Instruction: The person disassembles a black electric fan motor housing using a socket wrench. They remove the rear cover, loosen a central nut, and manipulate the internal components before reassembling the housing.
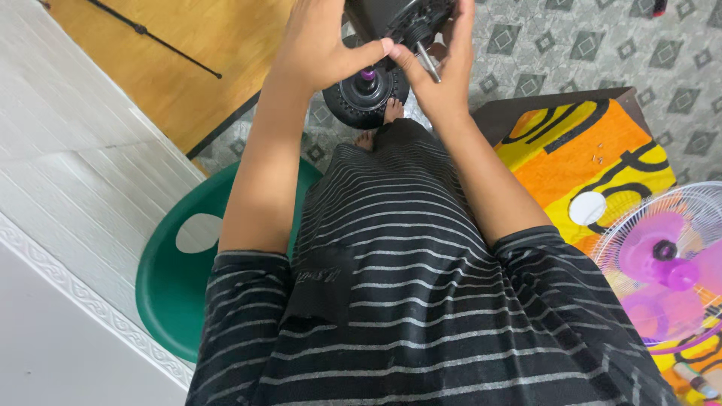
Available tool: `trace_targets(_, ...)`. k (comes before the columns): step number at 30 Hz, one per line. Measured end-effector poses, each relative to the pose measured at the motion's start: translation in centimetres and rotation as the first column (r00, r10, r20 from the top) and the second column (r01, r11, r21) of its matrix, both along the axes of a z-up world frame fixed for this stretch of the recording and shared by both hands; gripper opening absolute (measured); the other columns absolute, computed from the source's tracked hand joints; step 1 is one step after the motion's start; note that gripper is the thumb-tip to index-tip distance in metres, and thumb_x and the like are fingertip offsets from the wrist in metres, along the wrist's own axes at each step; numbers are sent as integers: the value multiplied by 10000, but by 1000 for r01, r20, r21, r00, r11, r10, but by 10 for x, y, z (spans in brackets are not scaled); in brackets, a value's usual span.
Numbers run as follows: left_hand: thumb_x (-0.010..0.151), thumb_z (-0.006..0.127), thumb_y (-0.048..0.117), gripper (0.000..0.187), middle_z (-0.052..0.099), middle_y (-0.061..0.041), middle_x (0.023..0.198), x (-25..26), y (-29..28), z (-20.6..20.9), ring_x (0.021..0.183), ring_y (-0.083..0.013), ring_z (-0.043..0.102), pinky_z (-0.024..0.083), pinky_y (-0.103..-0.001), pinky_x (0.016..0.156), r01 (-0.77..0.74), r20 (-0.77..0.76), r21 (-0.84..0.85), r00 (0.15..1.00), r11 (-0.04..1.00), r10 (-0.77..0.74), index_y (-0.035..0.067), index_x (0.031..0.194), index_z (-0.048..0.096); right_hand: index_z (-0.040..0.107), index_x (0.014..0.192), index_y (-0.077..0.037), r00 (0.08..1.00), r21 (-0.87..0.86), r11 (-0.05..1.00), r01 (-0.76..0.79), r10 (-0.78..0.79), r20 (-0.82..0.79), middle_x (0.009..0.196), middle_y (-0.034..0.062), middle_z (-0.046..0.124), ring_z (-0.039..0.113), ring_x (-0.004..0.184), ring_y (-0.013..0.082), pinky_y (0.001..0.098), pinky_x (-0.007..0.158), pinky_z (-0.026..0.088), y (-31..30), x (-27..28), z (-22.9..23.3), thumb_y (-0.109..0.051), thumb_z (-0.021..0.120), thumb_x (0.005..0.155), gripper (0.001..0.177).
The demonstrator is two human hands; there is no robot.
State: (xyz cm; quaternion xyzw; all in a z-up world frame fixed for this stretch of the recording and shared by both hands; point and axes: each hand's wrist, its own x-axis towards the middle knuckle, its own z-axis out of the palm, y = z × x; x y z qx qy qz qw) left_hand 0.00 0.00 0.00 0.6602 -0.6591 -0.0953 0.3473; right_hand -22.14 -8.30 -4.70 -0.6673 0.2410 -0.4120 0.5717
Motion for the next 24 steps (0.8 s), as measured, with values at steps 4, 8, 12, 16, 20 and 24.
trace_targets(4, 924, 936, 449, 720, 643, -179, 1295, -2, 4, 4, 1227, -394, 597, 488, -479, 1033, 16, -117, 21, 993, 1000, -14, 44, 1388, 564, 209, 1645, -126, 999, -28, 999, -33, 33, 20, 1535, 120, 519, 606, 1346, 224, 332, 1016, 622, 0, -5, -3, -65, 964, 962, 1020)
trace_targets(8, 927, 938, 395, 769, 577, -175, 1420, 0, 13, -8, 1348, -395, 536, 467, -489, 1125, -33, -78, -22, 996, 999, 31, 56, 1465, 506, 232, 1637, -144, 957, 29, 963, -269, 264, 116, 1576, 95, 457, 508, 1440, 203, 331, 1070, 567, -17, -19, -18, -3, 874, 1008, 910)
trace_targets(12, 912, 919, 372, 884, 455, -192, 1537, 6, 19, -16, 1423, -393, 436, 424, -490, 1222, -18, -74, -39, 997, 999, 15, 42, 1529, 379, 356, 1625, -119, 889, 157, 888, -432, 389, 243, 1620, 36, 393, 469, 1474, 170, 332, 1105, 529, -32, -35, -19, 66, 720, 993, 752)
trace_targets(16, 927, 891, 391, 904, 439, -189, 1535, 9, 16, -20, 1448, -384, 430, 423, -464, 1216, -16, -122, -7, 992, 1000, 15, 44, 1562, 350, 569, 1475, -54, 931, 204, 914, -350, 316, 182, 1414, 34, 587, 581, 1308, 148, 315, 1099, 512, -48, -30, -14, 4, 659, 1123, 368)
trace_targets(20, 933, 890, 440, 949, 420, -202, 1547, 3, 10, -22, 1457, -389, 406, 403, -470, 1224, -24, -83, -41, 996, 999, 21, 17, 1566, 324, 655, 1337, -35, 955, 225, 943, -246, 196, 223, 1270, 32, 704, 649, 1151, 132, 300, 1043, 519, -48, -16, -7, -44, 679, 1116, 223)
trace_targets(24, 932, 883, 464, 976, 398, -204, 1554, -3, 8, -14, 1468, -389, 398, 400, -462, 1232, -10, -115, -44, 993, 999, 5, 0, 1571, 308, 667, 1270, -40, 953, 222, 953, -205, 143, 267, 1232, 26, 685, 652, 1148, 130, 304, 1028, 532, -48, -6, 4, -43, 713, 1091, 185)
